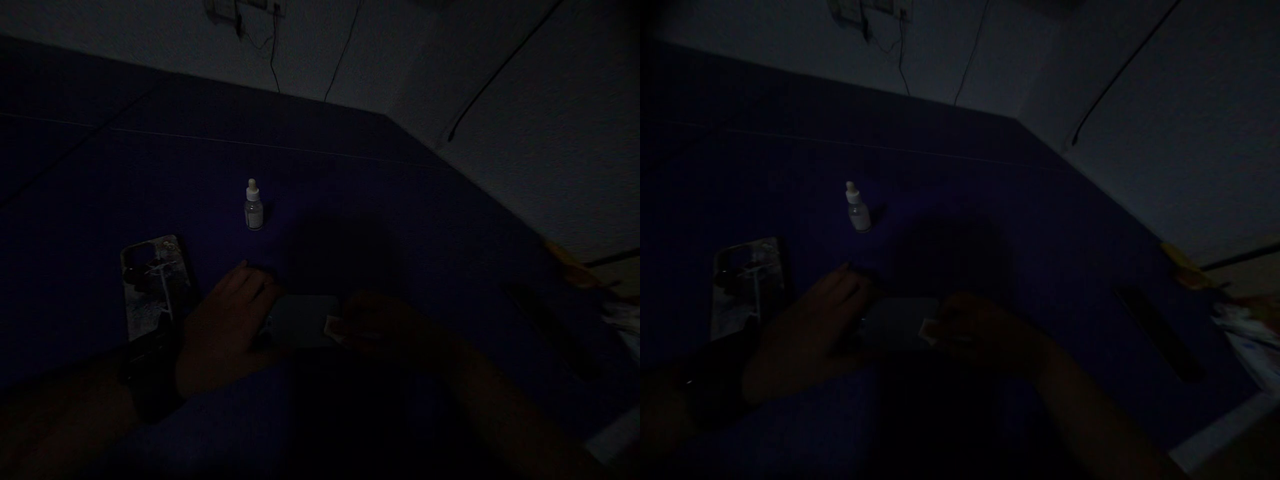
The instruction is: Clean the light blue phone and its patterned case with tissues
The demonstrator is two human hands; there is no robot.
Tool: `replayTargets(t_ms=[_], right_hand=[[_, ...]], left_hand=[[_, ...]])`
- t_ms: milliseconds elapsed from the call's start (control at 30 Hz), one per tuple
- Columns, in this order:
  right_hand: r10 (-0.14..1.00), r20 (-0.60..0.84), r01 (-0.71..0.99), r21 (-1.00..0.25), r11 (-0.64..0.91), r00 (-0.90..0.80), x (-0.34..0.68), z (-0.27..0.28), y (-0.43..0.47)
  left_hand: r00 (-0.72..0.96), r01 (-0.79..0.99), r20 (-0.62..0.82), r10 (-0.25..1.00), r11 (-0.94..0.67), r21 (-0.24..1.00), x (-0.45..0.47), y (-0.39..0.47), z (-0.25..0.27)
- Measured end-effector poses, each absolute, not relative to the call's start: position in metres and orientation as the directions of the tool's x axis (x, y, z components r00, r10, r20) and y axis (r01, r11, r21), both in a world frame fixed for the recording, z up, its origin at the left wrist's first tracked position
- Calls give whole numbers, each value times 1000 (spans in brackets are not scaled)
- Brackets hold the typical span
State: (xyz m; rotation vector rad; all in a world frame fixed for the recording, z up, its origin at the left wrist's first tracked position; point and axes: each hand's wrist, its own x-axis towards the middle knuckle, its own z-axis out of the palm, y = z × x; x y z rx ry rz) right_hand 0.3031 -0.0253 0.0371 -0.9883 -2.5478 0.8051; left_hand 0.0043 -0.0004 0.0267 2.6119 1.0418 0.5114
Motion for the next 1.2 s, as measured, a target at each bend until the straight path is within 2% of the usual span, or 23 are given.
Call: replayTargets(t_ms=[133,300,433,600,767,867,933,1033,1133,1200], right_hand=[[699,-77,541,-695,474,-711,304,40,-27],[828,56,602,-660,449,-557,299,32,-17],[850,124,630,-619,470,-512,292,27,-9],[788,99,583,-618,528,-608,293,34,-14],[656,-16,475,-703,529,-755,299,42,-21],[743,-22,533,-711,459,-669,297,38,-18],[828,28,589,-689,422,-560,294,34,-14],[875,91,630,-659,410,-475,289,30,-10],[826,142,585,-641,497,-546,288,32,-10],[733,155,513,-619,594,-662,291,36,-13]], left_hand=[[689,588,222,690,-711,385,4,0,26],[693,582,232,682,-720,377,3,1,25],[685,591,228,692,-711,382,3,1,25],[680,593,225,698,-704,391,3,1,26],[678,602,213,703,-698,387,4,1,26],[684,599,205,700,-700,389,4,1,26],[687,596,201,698,-700,395,4,1,26],[687,594,200,698,-699,398,3,1,25],[685,599,207,699,-702,386,3,1,25],[686,599,218,695,-708,374,3,1,24]])
